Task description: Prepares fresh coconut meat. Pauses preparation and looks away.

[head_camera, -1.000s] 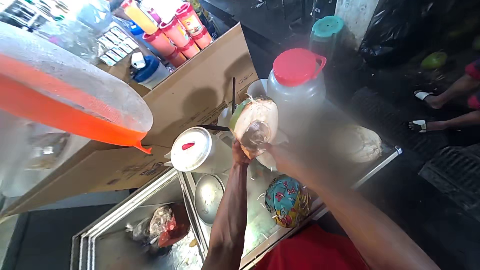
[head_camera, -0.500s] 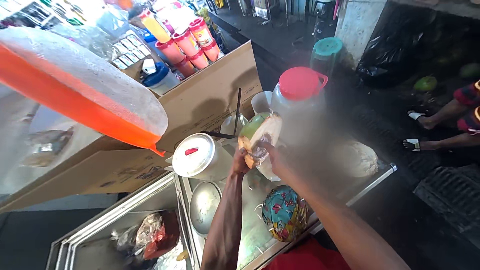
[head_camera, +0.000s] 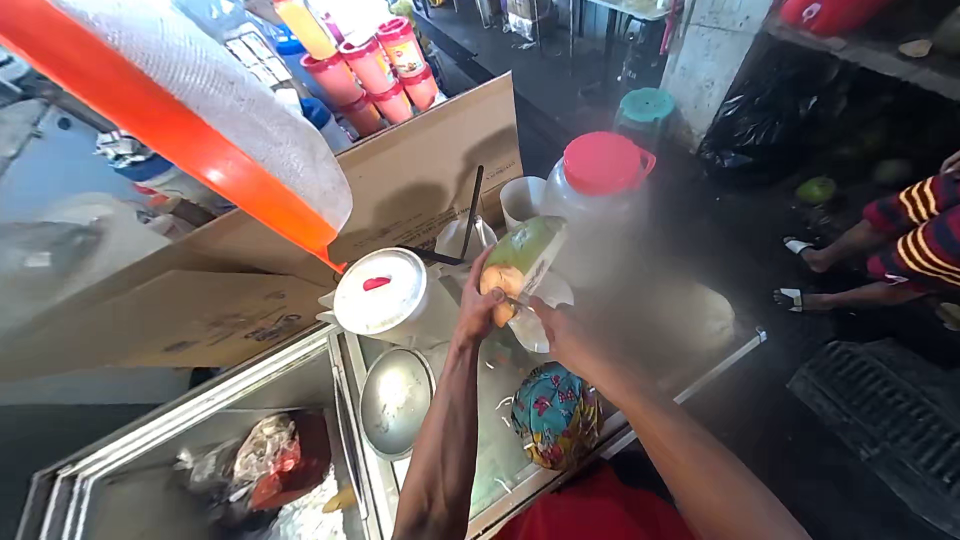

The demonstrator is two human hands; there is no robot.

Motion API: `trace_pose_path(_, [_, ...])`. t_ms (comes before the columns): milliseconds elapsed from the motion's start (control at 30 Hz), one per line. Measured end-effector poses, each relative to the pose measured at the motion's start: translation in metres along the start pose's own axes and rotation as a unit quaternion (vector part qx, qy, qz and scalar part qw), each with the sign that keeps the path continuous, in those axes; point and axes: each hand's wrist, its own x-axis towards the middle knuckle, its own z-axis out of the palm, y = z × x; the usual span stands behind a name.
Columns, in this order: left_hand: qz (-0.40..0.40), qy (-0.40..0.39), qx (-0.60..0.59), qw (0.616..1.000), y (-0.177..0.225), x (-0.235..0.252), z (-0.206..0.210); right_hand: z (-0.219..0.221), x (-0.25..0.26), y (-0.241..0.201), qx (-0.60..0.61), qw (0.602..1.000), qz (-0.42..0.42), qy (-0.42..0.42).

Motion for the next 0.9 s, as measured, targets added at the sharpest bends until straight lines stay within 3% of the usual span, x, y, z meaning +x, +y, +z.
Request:
trace_pose_path(133, [-0.006,0.011,0.016,1.0,0.003,0.003,-0.005,0.002,-0.013,0.01,-0.058,0.996,0.072,-0.008])
trace_pose_path(400, [-0.044,0.13,-0.114,0.984,-0.014,-0.009,0.011,0.032,-0.021,0.027,0.155,0.984,0.015,0.088])
trace_pose_path(500, [-0.044,0.14,-0.143,0.979,-0.007,-0.008,0.02,0.048,-0.023,0.026,0.105,0.987,-0.003,0.122])
trace_pose_path(567, [-0.027,0.146,-0.189,0.971,0.0,-0.008,0.028,0.052,-0.019,0.03,0.043,0.996,0.035,0.077])
trace_pose_path(633, [-0.007,0.14,-0.234,0.962,0.008,-0.006,0.033,0.046,-0.014,0.038,0.029,0.996,0.071,0.04])
trace_pose_path(700, [0.009,0.14,-0.234,0.962,0.013,-0.004,0.034,0.032,-0.014,0.041,0.055,0.994,0.071,0.06])
trace_pose_path(800, [0.006,0.159,-0.186,0.97,0.011,-0.008,0.03,0.006,-0.017,0.034,0.07,0.991,0.026,0.115])
trace_pose_path(900, [-0.009,0.144,-0.121,0.982,0.007,-0.015,0.026,-0.019,-0.008,0.019,0.053,0.992,-0.023,0.112])
